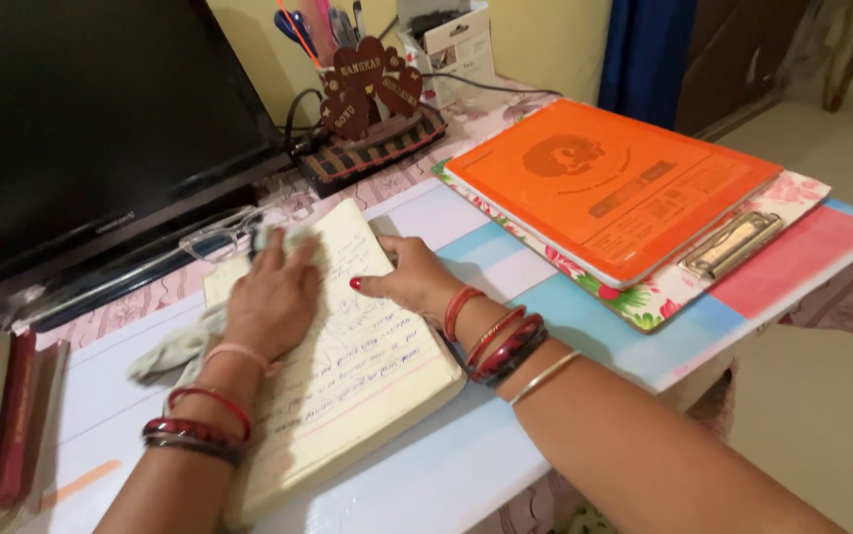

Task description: The person cleans a desk surface using a cloth. They wipe the table, move a stack of books aside, and then wipe the surface underneath. They also wipe the covers of several notebooks and a clipboard before placing them back on the desk.

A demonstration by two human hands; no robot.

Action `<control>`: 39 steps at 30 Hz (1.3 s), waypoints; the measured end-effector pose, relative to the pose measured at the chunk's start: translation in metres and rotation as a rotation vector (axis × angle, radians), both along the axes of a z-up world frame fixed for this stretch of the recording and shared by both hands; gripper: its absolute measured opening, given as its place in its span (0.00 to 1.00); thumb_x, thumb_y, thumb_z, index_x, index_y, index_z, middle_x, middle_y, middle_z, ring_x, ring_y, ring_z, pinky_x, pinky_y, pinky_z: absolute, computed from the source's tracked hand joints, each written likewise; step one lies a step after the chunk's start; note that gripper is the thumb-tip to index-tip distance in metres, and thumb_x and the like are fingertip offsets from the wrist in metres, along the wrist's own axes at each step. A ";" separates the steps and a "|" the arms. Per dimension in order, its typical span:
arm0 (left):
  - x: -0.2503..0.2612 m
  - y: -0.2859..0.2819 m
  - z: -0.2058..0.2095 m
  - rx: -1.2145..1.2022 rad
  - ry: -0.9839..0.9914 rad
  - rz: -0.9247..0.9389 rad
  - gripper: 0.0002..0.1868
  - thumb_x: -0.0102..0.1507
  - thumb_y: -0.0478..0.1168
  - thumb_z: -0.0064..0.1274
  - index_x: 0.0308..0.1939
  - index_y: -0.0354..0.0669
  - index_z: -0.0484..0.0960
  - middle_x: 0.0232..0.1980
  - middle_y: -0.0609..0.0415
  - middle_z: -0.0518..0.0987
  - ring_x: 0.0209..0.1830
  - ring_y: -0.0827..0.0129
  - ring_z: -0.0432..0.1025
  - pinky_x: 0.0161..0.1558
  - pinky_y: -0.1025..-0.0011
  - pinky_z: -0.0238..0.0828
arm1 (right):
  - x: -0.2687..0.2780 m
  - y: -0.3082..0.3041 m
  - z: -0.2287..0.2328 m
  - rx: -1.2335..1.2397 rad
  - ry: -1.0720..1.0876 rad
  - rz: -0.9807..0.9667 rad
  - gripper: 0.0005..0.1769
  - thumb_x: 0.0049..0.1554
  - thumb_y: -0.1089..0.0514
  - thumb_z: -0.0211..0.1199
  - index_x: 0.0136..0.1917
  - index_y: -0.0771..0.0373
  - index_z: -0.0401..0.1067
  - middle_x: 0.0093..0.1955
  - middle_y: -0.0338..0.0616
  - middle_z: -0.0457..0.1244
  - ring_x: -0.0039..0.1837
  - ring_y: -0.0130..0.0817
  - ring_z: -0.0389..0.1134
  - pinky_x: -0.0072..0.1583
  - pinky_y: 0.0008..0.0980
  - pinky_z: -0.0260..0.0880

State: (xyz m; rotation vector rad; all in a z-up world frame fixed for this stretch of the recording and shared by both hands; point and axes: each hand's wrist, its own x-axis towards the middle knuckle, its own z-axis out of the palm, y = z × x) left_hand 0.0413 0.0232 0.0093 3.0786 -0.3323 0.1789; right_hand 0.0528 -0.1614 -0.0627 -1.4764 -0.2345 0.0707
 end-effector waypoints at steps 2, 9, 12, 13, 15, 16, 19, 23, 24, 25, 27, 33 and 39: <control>0.004 0.019 0.004 0.032 0.034 0.093 0.29 0.70 0.52 0.28 0.77 0.63 0.57 0.83 0.48 0.39 0.82 0.51 0.42 0.73 0.50 0.48 | -0.002 -0.001 0.008 -0.005 -0.022 -0.014 0.30 0.50 0.64 0.71 0.65 0.71 0.71 0.55 0.51 0.71 0.53 0.34 0.73 0.54 0.33 0.76; -0.007 0.069 -0.011 -0.093 0.021 0.329 0.33 0.69 0.57 0.28 0.80 0.60 0.54 0.84 0.42 0.42 0.78 0.45 0.53 0.66 0.50 0.67 | -0.013 0.000 0.018 -0.080 -0.073 -0.062 0.34 0.49 0.64 0.71 0.68 0.70 0.67 0.59 0.52 0.71 0.56 0.34 0.74 0.57 0.31 0.75; -0.020 0.082 -0.022 -0.040 -0.071 0.270 0.33 0.69 0.57 0.31 0.78 0.56 0.57 0.81 0.36 0.48 0.73 0.40 0.60 0.63 0.51 0.68 | -0.014 0.002 0.020 -0.127 -0.058 -0.096 0.37 0.48 0.63 0.71 0.70 0.69 0.65 0.60 0.52 0.70 0.57 0.35 0.74 0.58 0.30 0.74; -0.023 0.087 -0.024 0.001 -0.073 0.287 0.31 0.71 0.57 0.31 0.77 0.56 0.60 0.77 0.36 0.57 0.70 0.41 0.63 0.60 0.51 0.71 | -0.014 0.002 0.021 -0.151 -0.045 -0.110 0.38 0.48 0.63 0.71 0.71 0.68 0.64 0.60 0.52 0.70 0.57 0.35 0.74 0.58 0.30 0.74; -0.029 0.100 -0.028 0.086 -0.079 0.323 0.28 0.73 0.57 0.31 0.75 0.55 0.66 0.67 0.37 0.73 0.66 0.43 0.70 0.56 0.52 0.75 | -0.014 0.001 0.021 -0.126 -0.057 -0.099 0.37 0.49 0.63 0.71 0.71 0.70 0.65 0.61 0.53 0.70 0.57 0.35 0.74 0.57 0.31 0.75; -0.031 0.109 -0.029 0.050 -0.100 0.376 0.25 0.74 0.55 0.34 0.71 0.56 0.71 0.62 0.39 0.77 0.61 0.45 0.73 0.55 0.52 0.77 | -0.013 0.002 0.020 -0.112 -0.064 -0.092 0.37 0.49 0.63 0.70 0.70 0.70 0.65 0.61 0.53 0.70 0.57 0.36 0.74 0.57 0.31 0.76; -0.028 0.144 -0.022 -0.033 -0.264 0.493 0.20 0.74 0.53 0.41 0.65 0.57 0.81 0.49 0.42 0.84 0.49 0.47 0.79 0.48 0.51 0.77 | -0.011 0.004 0.016 -0.036 0.070 -0.101 0.35 0.49 0.63 0.70 0.69 0.69 0.66 0.58 0.55 0.71 0.54 0.39 0.75 0.54 0.35 0.77; -0.022 0.182 -0.022 -0.182 -0.592 0.531 0.19 0.76 0.52 0.46 0.66 0.50 0.81 0.48 0.42 0.83 0.45 0.49 0.79 0.45 0.52 0.76 | -0.008 0.031 0.013 0.180 0.007 -0.031 0.31 0.50 0.64 0.70 0.66 0.73 0.68 0.57 0.55 0.70 0.54 0.40 0.74 0.55 0.37 0.77; -0.022 0.189 -0.023 -0.184 -0.662 0.496 0.18 0.78 0.51 0.47 0.65 0.49 0.82 0.49 0.43 0.84 0.47 0.49 0.79 0.47 0.53 0.75 | -0.008 0.043 0.014 0.215 -0.007 -0.001 0.31 0.50 0.64 0.70 0.66 0.71 0.68 0.58 0.54 0.70 0.55 0.39 0.74 0.56 0.37 0.77; -0.020 0.192 -0.025 -0.187 -0.732 0.462 0.17 0.79 0.50 0.48 0.65 0.48 0.83 0.49 0.43 0.84 0.48 0.49 0.79 0.49 0.54 0.75 | -0.009 0.056 0.015 0.164 -0.024 0.011 0.31 0.52 0.60 0.70 0.66 0.72 0.67 0.59 0.54 0.70 0.57 0.40 0.73 0.58 0.37 0.76; -0.017 0.194 -0.027 -0.206 -0.696 0.491 0.17 0.79 0.50 0.50 0.66 0.48 0.83 0.47 0.43 0.84 0.47 0.51 0.79 0.50 0.55 0.76 | -0.012 0.065 0.018 -0.004 -0.096 0.015 0.32 0.56 0.54 0.68 0.68 0.71 0.65 0.61 0.54 0.68 0.61 0.41 0.71 0.62 0.37 0.73; -0.030 0.180 -0.010 -0.181 -0.828 0.311 0.16 0.81 0.41 0.48 0.68 0.35 0.79 0.49 0.38 0.81 0.42 0.53 0.79 0.43 0.62 0.78 | -0.022 0.058 0.033 -0.322 -0.248 -0.152 0.33 0.60 0.43 0.62 0.67 0.71 0.68 0.62 0.60 0.68 0.63 0.45 0.72 0.65 0.36 0.71; -0.063 0.119 0.045 0.038 -0.968 0.093 0.13 0.80 0.40 0.43 0.65 0.40 0.76 0.56 0.40 0.78 0.48 0.58 0.80 0.45 0.71 0.80 | -0.029 0.028 0.041 -0.362 -0.308 -0.565 0.15 0.56 0.52 0.61 0.50 0.63 0.80 0.50 0.52 0.72 0.52 0.42 0.74 0.54 0.36 0.73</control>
